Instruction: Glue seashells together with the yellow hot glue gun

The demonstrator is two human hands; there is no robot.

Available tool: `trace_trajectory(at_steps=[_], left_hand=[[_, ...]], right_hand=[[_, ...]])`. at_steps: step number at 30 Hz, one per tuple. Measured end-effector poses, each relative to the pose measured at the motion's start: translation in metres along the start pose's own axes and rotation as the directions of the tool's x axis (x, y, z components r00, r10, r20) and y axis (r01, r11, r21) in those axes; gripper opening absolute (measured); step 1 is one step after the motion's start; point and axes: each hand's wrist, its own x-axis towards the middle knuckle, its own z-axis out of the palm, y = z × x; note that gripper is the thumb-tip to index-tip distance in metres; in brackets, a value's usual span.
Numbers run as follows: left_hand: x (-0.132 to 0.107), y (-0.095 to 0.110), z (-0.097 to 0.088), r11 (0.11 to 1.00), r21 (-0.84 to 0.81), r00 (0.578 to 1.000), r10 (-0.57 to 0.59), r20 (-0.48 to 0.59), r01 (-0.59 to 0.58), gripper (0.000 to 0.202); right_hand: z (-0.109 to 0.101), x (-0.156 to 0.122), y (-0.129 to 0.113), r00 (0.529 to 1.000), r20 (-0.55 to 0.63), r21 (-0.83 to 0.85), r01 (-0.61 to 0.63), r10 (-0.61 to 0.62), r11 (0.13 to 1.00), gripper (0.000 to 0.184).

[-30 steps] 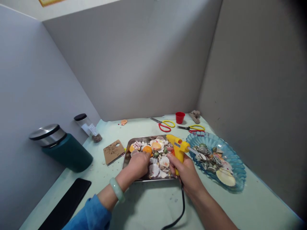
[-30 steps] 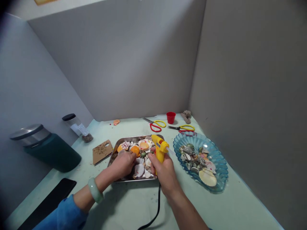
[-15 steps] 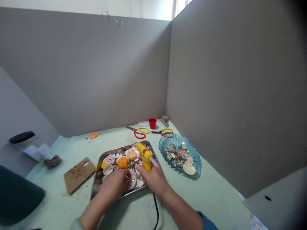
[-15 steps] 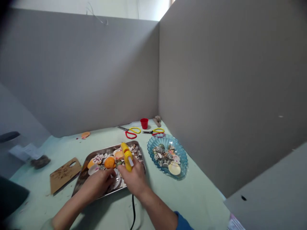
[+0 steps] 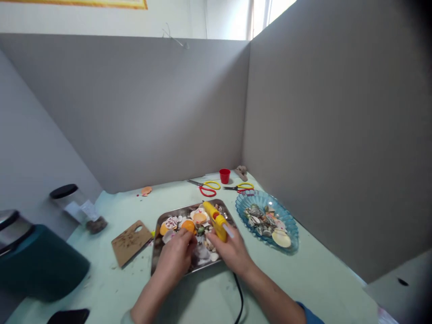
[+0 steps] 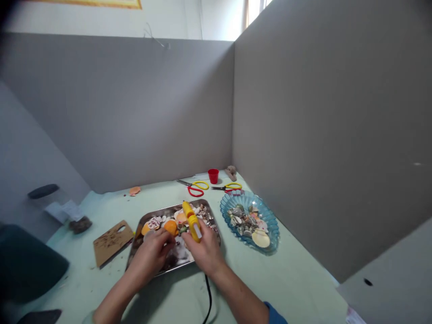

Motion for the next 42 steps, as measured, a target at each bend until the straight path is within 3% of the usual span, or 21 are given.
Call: trace_trajectory(at_steps=[2, 8, 12, 15, 19, 21, 24, 29, 31, 35, 42], left_hand=[[-0.003, -0.004, -0.001, 0.998, -0.060, 0.998, -0.012, -0.067, 0.008, 0.017], [-0.008, -0.013, -0.001, 0.983, -0.181, 0.977, -0.017, -0.210, -0.021, 0.014], [-0.008, -0.019, 0.001, 0.953, -0.299, 0.966, -0.034, -0.257, -0.046, 0.011], [-0.008, -0.023, 0.003, 0.923, -0.384, 0.965, -0.065, -0.254, -0.038, 0.010], [-0.009, -0.026, 0.005, 0.841, -0.541, 0.950, -0.174, -0.261, 0.005, 0.014], [-0.009, -0.027, 0.006, 0.754, -0.656, 0.935, -0.253, -0.250, 0.029, 0.018], [-0.010, -0.029, 0.009, 0.631, -0.773, 0.920, -0.340, -0.196, 0.069, 0.024], [-0.009, -0.030, 0.010, 0.440, -0.892, 0.912, -0.399, -0.094, 0.101, 0.033], [-0.009, -0.030, 0.010, 0.409, -0.909, 0.917, -0.389, -0.088, 0.086, 0.032], [-0.010, -0.030, 0.010, 0.401, -0.913, 0.921, -0.377, -0.094, 0.071, 0.024], [-0.012, -0.023, 0.009, 0.489, -0.871, 0.940, -0.313, -0.132, 0.041, 0.015]], right_hand=[[0.002, 0.004, -0.003, 1.000, 0.013, -0.031, 0.023, -0.022, 0.999, 0.010], [0.011, 0.015, -0.017, 0.973, 0.229, -0.013, 0.041, -0.037, 0.999, 0.010], [0.021, 0.019, -0.017, 0.962, 0.245, -0.080, 0.145, -0.121, 0.986, 0.006], [0.030, 0.022, -0.010, 0.961, 0.250, -0.123, 0.156, -0.121, 0.980, 0.004], [0.036, 0.028, -0.001, 0.988, 0.140, -0.134, -0.053, 0.071, 0.990, 0.002], [0.035, 0.030, -0.002, 0.970, 0.100, -0.083, -0.214, 0.221, 0.973, 0.007], [0.032, 0.029, -0.008, 0.927, 0.161, 0.104, -0.357, 0.338, 0.928, 0.015], [0.028, 0.026, -0.015, 0.922, 0.178, 0.234, -0.380, 0.344, 0.895, 0.028], [0.028, 0.026, -0.014, 0.931, 0.170, 0.276, -0.360, 0.324, 0.891, 0.032], [0.026, 0.025, -0.014, 0.937, 0.174, 0.328, -0.345, 0.303, 0.879, 0.033], [0.026, 0.023, -0.017, 0.928, 0.226, 0.323, -0.358, 0.295, 0.876, 0.031]])
